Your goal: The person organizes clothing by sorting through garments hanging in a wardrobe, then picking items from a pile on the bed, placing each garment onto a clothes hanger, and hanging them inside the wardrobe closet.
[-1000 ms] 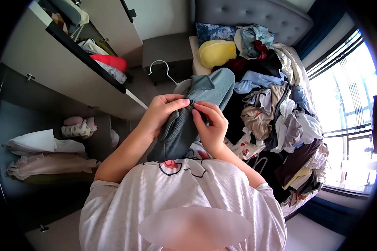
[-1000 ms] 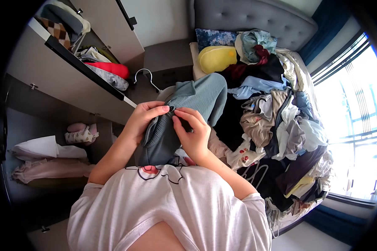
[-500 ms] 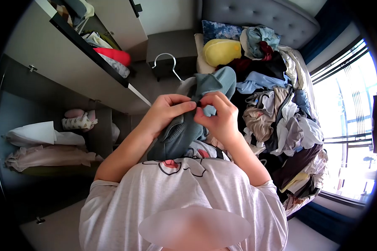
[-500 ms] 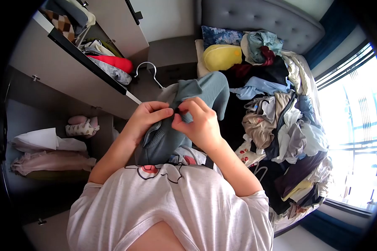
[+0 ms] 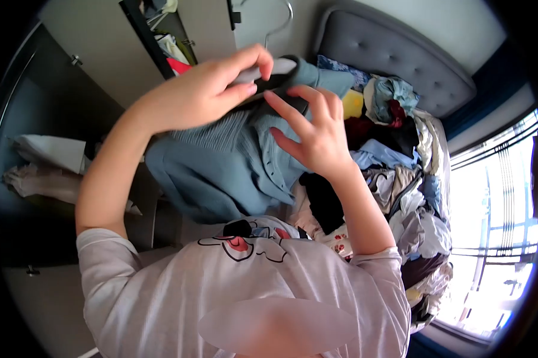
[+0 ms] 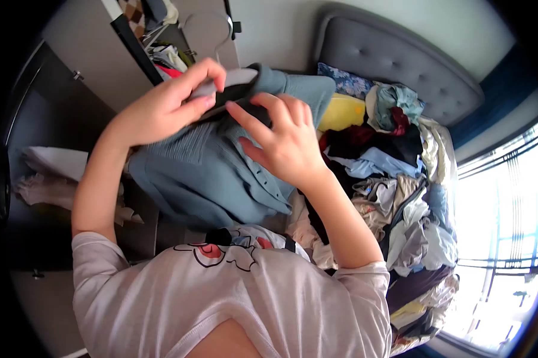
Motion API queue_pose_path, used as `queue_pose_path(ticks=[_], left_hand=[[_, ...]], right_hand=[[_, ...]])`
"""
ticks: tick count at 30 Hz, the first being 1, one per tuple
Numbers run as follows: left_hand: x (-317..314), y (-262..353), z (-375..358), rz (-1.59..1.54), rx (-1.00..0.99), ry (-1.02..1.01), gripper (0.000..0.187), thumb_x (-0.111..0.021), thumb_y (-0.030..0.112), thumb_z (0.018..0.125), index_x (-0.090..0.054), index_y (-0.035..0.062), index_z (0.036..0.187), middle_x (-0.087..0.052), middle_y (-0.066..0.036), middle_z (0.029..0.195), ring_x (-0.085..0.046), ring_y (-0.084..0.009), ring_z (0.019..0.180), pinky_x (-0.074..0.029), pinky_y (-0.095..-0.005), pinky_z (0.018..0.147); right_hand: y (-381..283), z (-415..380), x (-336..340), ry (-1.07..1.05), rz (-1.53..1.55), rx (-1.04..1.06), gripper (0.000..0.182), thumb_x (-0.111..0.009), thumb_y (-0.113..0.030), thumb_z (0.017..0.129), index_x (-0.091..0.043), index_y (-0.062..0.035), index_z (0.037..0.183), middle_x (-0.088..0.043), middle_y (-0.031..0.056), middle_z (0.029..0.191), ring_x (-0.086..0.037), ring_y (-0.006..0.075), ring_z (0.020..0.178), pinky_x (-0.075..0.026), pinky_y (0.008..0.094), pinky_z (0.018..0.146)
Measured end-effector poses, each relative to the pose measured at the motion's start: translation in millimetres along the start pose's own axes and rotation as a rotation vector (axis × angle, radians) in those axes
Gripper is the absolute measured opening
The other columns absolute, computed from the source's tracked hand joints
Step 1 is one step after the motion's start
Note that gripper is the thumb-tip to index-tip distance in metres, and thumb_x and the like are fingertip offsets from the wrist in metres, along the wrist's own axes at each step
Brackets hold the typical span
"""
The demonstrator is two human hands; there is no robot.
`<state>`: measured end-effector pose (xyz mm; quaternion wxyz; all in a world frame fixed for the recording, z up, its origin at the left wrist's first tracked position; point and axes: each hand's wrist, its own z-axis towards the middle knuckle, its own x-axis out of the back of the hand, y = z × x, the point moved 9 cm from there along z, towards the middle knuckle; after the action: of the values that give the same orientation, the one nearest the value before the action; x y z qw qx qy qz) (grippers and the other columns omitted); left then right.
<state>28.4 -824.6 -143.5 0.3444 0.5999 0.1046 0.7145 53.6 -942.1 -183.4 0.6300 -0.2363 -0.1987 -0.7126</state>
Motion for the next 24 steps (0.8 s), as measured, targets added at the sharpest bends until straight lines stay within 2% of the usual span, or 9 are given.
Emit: queue_pose_path(ticks=[1, 3, 5, 8, 13, 16, 18, 21, 24], left_hand=[[10, -1, 2, 0.059, 0.067, 0.006, 0.016, -0.047, 0.006, 0.093, -0.040, 0.0082, 0.108, -0.046, -0.001, 0.075, -0.044, -0.0070, 0.063, -0.036, -0.0230, 0.059], [24, -13, 3, 0.047, 0.264, -0.015, 0.019, -0.045, 0.006, 0.094, -0.036, 0.0098, 0.110, -0.044, 0.000, 0.067, -0.042, -0.0084, 0.054, -0.036, -0.0246, 0.054], [45, -26, 1, 0.043, 0.292, 0.111, 0.017, -0.046, 0.008, 0.095, -0.034, 0.0101, 0.106, -0.044, 0.000, 0.068, -0.042, -0.0064, 0.056, -0.035, -0.0230, 0.051], [87, -37, -9, -0.025, 0.338, 0.332, 0.016, -0.048, 0.011, 0.095, -0.033, 0.0094, 0.102, -0.044, 0.001, 0.068, -0.039, -0.0044, 0.053, -0.034, -0.0199, 0.048], [119, -17, -17, -0.054, 0.415, 0.298, 0.025, -0.047, 0.016, 0.097, -0.042, 0.0030, 0.118, -0.046, 0.002, 0.064, -0.040, -0.0038, 0.048, -0.034, -0.0201, 0.046], [136, -30, -30, 0.089, 0.543, 0.244, 0.026, -0.047, 0.017, 0.097, -0.058, -0.0030, 0.108, -0.046, 0.003, 0.062, -0.041, -0.0048, 0.047, -0.035, -0.0203, 0.046], [154, -21, -43, 0.027, 0.545, 0.371, 0.025, -0.047, 0.018, 0.096, -0.060, -0.0035, 0.100, -0.046, 0.003, 0.061, -0.043, -0.0049, 0.049, -0.036, -0.0197, 0.047], [194, -27, -76, 0.234, 0.552, 0.502, 0.026, -0.049, 0.019, 0.096, -0.060, -0.0036, 0.099, -0.048, 0.002, 0.061, -0.045, -0.0055, 0.052, -0.038, -0.0204, 0.050], [213, -42, -111, 0.239, 0.667, 0.447, 0.024, -0.050, 0.020, 0.095, -0.060, -0.0011, 0.090, -0.052, 0.000, 0.064, -0.048, -0.0068, 0.055, -0.041, -0.0220, 0.054]], right_hand=[[-2, 10, -11, -0.025, -0.018, 0.000, 0.055, -0.074, -0.023, 0.065, -0.061, -0.0204, 0.118, -0.050, 0.0064, 0.110, -0.047, 0.0258, 0.099, -0.038, 0.0389, 0.084], [0, 30, -16, 0.045, -0.063, 0.041, 0.041, -0.074, -0.022, 0.066, -0.064, -0.0197, 0.106, -0.052, 0.0022, 0.108, -0.048, 0.0246, 0.099, -0.038, 0.0368, 0.082], [-3, 49, -13, 0.129, -0.054, 0.162, 0.022, -0.071, -0.018, 0.069, -0.066, -0.0176, 0.091, -0.055, -0.0027, 0.108, -0.049, 0.0234, 0.099, -0.038, 0.0370, 0.082], [2, 70, -38, 0.083, -0.042, 0.280, 0.017, -0.070, -0.017, 0.070, -0.066, -0.0162, 0.087, -0.056, -0.0024, 0.112, -0.050, 0.0227, 0.100, -0.038, 0.0366, 0.083], [-16, 115, -38, 0.096, 0.118, 0.403, 0.042, -0.072, -0.019, 0.069, -0.057, -0.0147, 0.108, -0.057, -0.0017, 0.113, -0.050, 0.0205, 0.098, -0.038, 0.0326, 0.081], [-32, 135, -44, 0.213, 0.073, 0.487, 0.026, -0.071, -0.023, 0.070, -0.063, -0.0137, 0.092, -0.057, -0.0024, 0.090, -0.049, 0.0202, 0.087, -0.038, 0.0329, 0.077], [-36, 145, -58, 0.196, 0.067, 0.466, 0.017, -0.070, -0.023, 0.071, -0.064, -0.0131, 0.084, -0.055, -0.0018, 0.083, -0.048, 0.0206, 0.085, -0.037, 0.0332, 0.076], [-57, 155, -69, 0.114, 0.111, 0.503, 0.011, -0.067, -0.021, 0.073, -0.062, -0.0122, 0.076, -0.054, -0.0003, 0.077, -0.048, 0.0212, 0.083, -0.037, 0.0337, 0.075], [-97, 145, -73, 0.040, 0.219, 0.626, 0.011, -0.064, -0.019, 0.072, -0.058, -0.0107, 0.068, -0.049, 0.0011, 0.070, -0.047, 0.0213, 0.080, -0.037, 0.0349, 0.075]])
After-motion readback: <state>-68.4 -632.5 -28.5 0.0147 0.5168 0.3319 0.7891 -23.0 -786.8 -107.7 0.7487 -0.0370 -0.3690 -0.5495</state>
